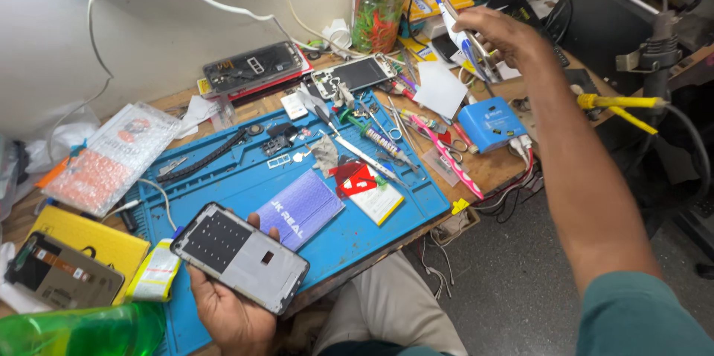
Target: The person disassembles a smartphone by removing the back cover and using tweezers to detach internal components. They carefully separate the screen assembly from the phone's chassis and place the parts on a cluttered workbench.
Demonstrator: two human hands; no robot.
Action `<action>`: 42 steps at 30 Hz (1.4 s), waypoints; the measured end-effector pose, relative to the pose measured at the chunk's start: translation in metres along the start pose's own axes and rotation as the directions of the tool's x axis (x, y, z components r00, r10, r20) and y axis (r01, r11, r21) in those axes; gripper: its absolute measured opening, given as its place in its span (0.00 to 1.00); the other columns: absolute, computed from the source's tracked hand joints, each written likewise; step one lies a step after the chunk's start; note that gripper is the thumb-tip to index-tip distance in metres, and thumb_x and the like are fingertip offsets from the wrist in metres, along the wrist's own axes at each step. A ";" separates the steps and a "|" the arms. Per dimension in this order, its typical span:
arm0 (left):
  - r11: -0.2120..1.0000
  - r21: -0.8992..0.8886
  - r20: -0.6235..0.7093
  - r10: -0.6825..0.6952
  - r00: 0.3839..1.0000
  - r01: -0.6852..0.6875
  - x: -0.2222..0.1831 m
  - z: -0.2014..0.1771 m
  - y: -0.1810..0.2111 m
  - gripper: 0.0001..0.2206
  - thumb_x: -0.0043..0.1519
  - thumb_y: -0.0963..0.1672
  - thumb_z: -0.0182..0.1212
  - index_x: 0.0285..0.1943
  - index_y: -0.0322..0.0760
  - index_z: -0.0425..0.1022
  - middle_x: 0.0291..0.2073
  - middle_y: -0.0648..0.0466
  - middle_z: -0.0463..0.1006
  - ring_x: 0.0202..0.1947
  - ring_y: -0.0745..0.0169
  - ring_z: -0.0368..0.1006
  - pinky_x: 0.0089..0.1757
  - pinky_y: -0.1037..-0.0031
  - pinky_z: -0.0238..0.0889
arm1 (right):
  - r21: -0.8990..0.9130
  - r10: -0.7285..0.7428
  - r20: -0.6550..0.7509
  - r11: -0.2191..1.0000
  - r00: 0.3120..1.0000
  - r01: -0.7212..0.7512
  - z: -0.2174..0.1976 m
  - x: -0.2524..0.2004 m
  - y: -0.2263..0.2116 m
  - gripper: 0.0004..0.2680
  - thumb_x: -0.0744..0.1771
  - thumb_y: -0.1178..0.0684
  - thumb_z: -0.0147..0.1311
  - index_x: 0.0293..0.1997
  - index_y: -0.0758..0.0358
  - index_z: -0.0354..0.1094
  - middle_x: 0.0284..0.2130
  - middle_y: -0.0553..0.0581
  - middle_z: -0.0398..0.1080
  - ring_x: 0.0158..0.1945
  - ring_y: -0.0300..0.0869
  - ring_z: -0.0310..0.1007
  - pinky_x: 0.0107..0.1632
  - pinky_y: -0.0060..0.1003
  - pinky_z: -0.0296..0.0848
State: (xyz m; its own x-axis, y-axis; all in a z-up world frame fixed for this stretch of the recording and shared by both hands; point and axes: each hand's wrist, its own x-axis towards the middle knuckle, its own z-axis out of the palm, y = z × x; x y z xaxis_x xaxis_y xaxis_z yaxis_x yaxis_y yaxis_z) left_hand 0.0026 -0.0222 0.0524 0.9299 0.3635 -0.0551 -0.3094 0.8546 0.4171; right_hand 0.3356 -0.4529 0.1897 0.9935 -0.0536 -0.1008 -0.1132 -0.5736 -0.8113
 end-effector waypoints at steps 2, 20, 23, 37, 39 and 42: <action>1.000 0.024 0.009 0.012 1.000 -0.012 0.001 -0.005 -0.001 0.26 0.70 0.56 0.42 0.75 0.46 0.61 0.70 0.54 0.66 0.69 0.42 0.61 0.63 0.38 0.52 | -0.074 -0.066 -0.037 0.995 0.997 0.063 -0.010 -0.001 0.001 0.30 0.59 0.36 0.56 0.68 0.55 0.61 0.53 0.56 0.71 0.47 0.50 0.72 0.41 0.50 0.70; 0.967 0.111 -0.320 -0.182 0.930 0.228 0.061 -0.049 0.003 0.25 0.65 0.62 0.44 0.62 0.55 0.72 0.58 0.58 0.73 0.67 0.52 0.64 0.63 0.39 0.54 | -0.489 -0.167 -0.407 0.870 0.898 -0.059 0.055 0.007 0.026 0.22 0.68 0.36 0.57 0.64 0.61 0.67 0.53 0.65 0.76 0.59 0.57 0.75 0.60 0.53 0.72; 0.986 0.085 -0.232 -0.123 0.965 0.146 0.051 -0.051 0.002 0.27 0.65 0.63 0.42 0.59 0.53 0.76 0.55 0.57 0.75 0.66 0.53 0.65 0.63 0.41 0.55 | -0.473 -0.093 -0.581 0.847 0.809 -0.242 0.019 0.030 0.051 0.30 0.63 0.35 0.66 0.65 0.62 0.58 0.56 0.69 0.68 0.59 0.58 0.69 0.55 0.53 0.71; 0.934 0.121 -0.412 -0.260 0.873 0.335 0.059 -0.053 0.010 0.26 0.65 0.62 0.45 0.61 0.50 0.70 0.54 0.56 0.73 0.62 0.52 0.68 0.60 0.39 0.59 | 0.286 -0.051 -0.895 0.697 0.444 0.658 -0.042 0.103 0.110 0.22 0.62 0.68 0.45 0.64 0.67 0.60 0.57 0.66 0.69 0.60 0.53 0.74 0.62 0.41 0.74; 0.935 0.118 -0.387 -0.266 0.883 0.334 0.068 -0.043 0.004 0.26 0.66 0.61 0.45 0.62 0.49 0.70 0.54 0.55 0.73 0.62 0.51 0.68 0.60 0.40 0.60 | -0.231 -0.305 -0.904 0.938 0.299 0.260 -0.033 0.102 0.112 0.17 0.63 0.66 0.52 0.59 0.68 0.65 0.53 0.70 0.72 0.60 0.57 0.71 0.64 0.45 0.68; 0.943 0.115 -0.330 -0.259 0.908 0.311 0.082 -0.029 -0.003 0.26 0.67 0.61 0.44 0.63 0.48 0.69 0.55 0.53 0.73 0.62 0.50 0.69 0.59 0.40 0.61 | -0.057 -0.259 -0.708 0.949 0.657 0.312 0.008 0.097 0.114 0.23 0.60 0.67 0.48 0.63 0.69 0.60 0.51 0.73 0.70 0.57 0.57 0.69 0.58 0.46 0.67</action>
State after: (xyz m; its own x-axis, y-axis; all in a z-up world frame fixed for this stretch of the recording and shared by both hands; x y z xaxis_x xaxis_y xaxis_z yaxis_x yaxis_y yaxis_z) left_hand 0.0738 0.0160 0.0203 0.8587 0.2311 -0.4574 0.0202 0.8766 0.4809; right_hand 0.4194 -0.5169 0.0827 0.6924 -0.4655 0.5513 0.2030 -0.6075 -0.7679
